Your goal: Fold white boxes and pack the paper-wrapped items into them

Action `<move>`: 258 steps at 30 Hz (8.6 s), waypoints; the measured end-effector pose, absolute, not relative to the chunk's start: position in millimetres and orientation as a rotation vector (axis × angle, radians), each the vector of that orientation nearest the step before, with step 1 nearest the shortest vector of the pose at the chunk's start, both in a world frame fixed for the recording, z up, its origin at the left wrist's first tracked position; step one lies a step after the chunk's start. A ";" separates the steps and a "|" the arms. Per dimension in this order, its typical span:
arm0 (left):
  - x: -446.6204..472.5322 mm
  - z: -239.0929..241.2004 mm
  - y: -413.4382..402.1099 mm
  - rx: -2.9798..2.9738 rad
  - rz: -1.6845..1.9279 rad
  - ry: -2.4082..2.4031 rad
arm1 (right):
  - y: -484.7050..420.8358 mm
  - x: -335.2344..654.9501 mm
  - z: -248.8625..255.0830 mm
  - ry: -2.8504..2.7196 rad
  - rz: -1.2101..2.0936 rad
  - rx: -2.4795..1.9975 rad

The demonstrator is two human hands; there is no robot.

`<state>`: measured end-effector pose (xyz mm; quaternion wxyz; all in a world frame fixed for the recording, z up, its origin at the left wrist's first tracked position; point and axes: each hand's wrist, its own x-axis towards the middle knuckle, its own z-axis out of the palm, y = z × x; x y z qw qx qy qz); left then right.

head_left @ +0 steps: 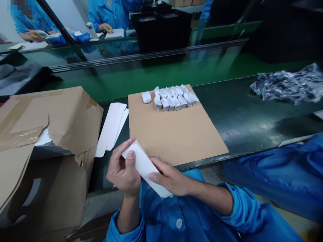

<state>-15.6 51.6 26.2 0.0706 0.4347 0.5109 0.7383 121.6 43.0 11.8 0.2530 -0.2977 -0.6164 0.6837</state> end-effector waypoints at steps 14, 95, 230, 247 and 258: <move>-98.9 -1.1 50.6 2.591 1.042 1.612 | 157.7 101.0 48.2 -2.677 1.268 -0.823; -68.3 4.6 30.7 2.790 0.825 1.636 | 97.7 171.3 41.7 -1.996 1.278 -0.986; -15.3 10.9 34.4 1.627 1.535 1.470 | 125.2 137.2 47.2 -1.356 1.887 -0.788; -15.5 16.0 29.1 1.728 1.415 1.563 | 105.0 140.3 55.7 -1.433 1.802 -0.789; -10.2 13.5 28.5 1.645 1.497 1.444 | 95.0 143.4 58.5 -1.733 1.385 -0.863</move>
